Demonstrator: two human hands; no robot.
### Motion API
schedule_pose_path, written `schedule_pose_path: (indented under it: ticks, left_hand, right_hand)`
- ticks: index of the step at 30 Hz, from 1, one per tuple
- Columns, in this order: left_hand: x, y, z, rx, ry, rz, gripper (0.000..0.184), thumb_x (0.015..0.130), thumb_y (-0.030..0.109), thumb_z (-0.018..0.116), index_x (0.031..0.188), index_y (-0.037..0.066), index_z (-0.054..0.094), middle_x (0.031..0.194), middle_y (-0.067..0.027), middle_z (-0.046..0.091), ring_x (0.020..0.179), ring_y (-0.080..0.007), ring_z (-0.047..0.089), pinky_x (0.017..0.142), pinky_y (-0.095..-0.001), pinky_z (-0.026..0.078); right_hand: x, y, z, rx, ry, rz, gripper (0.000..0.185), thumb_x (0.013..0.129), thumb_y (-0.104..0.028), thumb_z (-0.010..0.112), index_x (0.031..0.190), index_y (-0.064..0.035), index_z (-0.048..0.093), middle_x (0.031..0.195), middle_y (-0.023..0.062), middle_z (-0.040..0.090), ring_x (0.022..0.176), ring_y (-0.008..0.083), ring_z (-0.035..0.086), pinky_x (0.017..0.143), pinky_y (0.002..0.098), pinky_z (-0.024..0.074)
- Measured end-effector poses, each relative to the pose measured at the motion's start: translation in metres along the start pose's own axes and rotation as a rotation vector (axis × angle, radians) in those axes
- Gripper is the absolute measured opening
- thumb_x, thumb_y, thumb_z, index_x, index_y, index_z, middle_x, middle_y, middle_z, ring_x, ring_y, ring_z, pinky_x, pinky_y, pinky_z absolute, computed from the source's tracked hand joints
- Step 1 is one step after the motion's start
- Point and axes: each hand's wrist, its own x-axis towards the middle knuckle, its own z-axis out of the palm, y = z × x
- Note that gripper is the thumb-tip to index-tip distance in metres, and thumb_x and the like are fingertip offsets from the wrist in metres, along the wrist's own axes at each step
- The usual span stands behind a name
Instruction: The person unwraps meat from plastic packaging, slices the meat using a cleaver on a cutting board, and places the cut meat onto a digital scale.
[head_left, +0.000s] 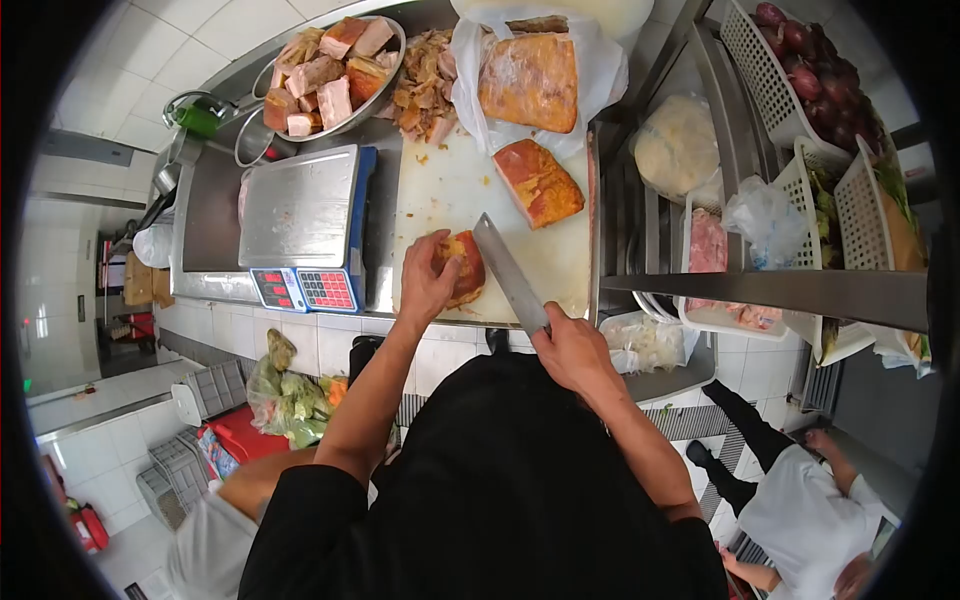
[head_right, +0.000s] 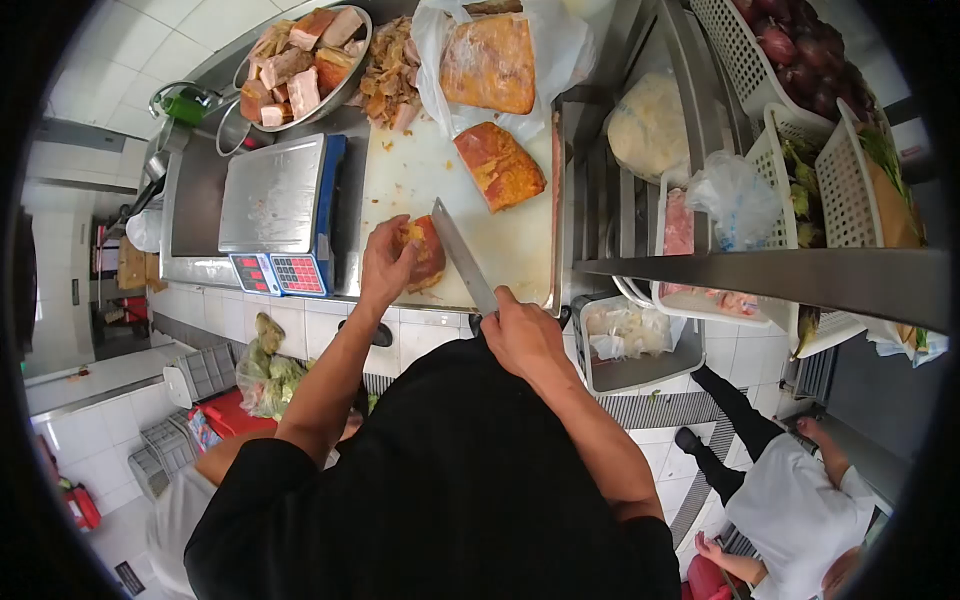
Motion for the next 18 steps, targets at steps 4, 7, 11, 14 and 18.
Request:
schedule_pose_path:
  ticks: [4,7,11,14,18]
  left_hand:
    - [0.014,0.001,-0.001,0.045,-0.028,0.203,0.036,0.083,0.017,0.067,0.117,0.006,0.064,0.117,-0.0167,0.061,0.111,-0.0360,0.058,0.098,-0.0421,0.046]
    - [0.018,-0.003,0.001,0.016,-0.091,0.197,0.032,0.082,0.017,0.066,0.113,0.007,0.065,0.115,-0.0155,0.061,0.111,-0.0355,0.058,0.099,-0.0415,0.046]
    - [0.016,-0.001,0.005,0.034,-0.078,0.203,0.032,0.081,0.016,0.066,0.111,0.006,0.065,0.115,-0.0149,0.061,0.111,-0.0352,0.058,0.099,-0.0411,0.046]
    - [0.016,-0.002,0.007,0.016,-0.064,0.189,0.031,0.082,0.016,0.066,0.111,0.006,0.064,0.115,-0.0146,0.062,0.111,-0.0350,0.058,0.098,-0.0412,0.047]
    - [0.017,-0.003,0.007,-0.008,-0.067,0.190,0.030,0.082,0.015,0.067,0.110,0.006,0.063,0.113,-0.0144,0.062,0.109,-0.0350,0.059,0.097,-0.0414,0.047]
  right_hand:
    - [0.001,-0.005,-0.001,0.030,-0.002,-0.014,0.027,0.092,-0.021,0.056,0.108,0.0001,0.055,0.080,0.0267,0.068,0.080,0.0469,0.066,0.077,0.0555,0.0505]
    - [0.003,-0.005,0.000,0.035,-0.001,-0.022,0.026,0.092,-0.020,0.055,0.107,0.0004,0.054,0.079,0.0266,0.067,0.079,0.0469,0.066,0.076,0.0556,0.0506]
    - [0.002,-0.015,-0.006,-0.011,-0.029,-0.008,0.024,0.093,-0.019,0.054,0.105,0.0013,0.053,0.079,0.0266,0.068,0.079,0.0465,0.066,0.076,0.0555,0.0510]
    - [0.004,-0.025,-0.011,-0.039,-0.047,-0.013,0.023,0.093,-0.018,0.053,0.104,0.0022,0.053,0.080,0.0271,0.068,0.080,0.0461,0.066,0.075,0.0555,0.0514]
    - [0.023,-0.037,-0.012,-0.055,-0.098,-0.006,0.024,0.094,-0.019,0.053,0.104,0.0034,0.053,0.082,0.0278,0.068,0.082,0.0466,0.067,0.076,0.0562,0.0514]
